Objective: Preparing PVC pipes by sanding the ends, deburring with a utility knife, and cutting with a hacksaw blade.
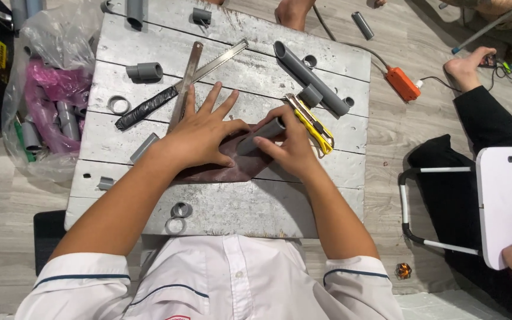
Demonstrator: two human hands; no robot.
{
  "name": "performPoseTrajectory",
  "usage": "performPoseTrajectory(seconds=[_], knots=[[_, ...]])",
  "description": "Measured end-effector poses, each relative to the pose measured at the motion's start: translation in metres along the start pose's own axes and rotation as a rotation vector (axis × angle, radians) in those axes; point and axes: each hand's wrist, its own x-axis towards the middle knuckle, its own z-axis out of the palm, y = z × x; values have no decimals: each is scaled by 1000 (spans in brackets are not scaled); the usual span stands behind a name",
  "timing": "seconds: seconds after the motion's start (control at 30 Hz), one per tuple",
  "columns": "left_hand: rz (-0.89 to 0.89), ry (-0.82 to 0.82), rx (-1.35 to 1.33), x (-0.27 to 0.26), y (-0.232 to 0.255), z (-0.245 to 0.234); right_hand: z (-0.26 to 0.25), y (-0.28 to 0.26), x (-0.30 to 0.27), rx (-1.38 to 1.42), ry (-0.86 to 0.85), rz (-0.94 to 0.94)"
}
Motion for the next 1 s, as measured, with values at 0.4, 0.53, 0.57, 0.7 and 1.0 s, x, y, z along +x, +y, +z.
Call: performPoseTrajectory(seconds=[0.4,0.53,0.57,0.7,1.0], knots=[[-42,-60,-44,-1,3,-7,-6,-3,13,-157,68,-115],[-39,-43,-26,2,1,0,8,-4,7,-44,-8,-38],[-46,-57,-50,1,2,-4,0,-1,12,-81,41,-51],[-46,-57,-39,9,-3,1,23,-8,5,-8,-1,-49],[-56,-83,-84,7,2,-5,15,-3,3,6,52,-28]])
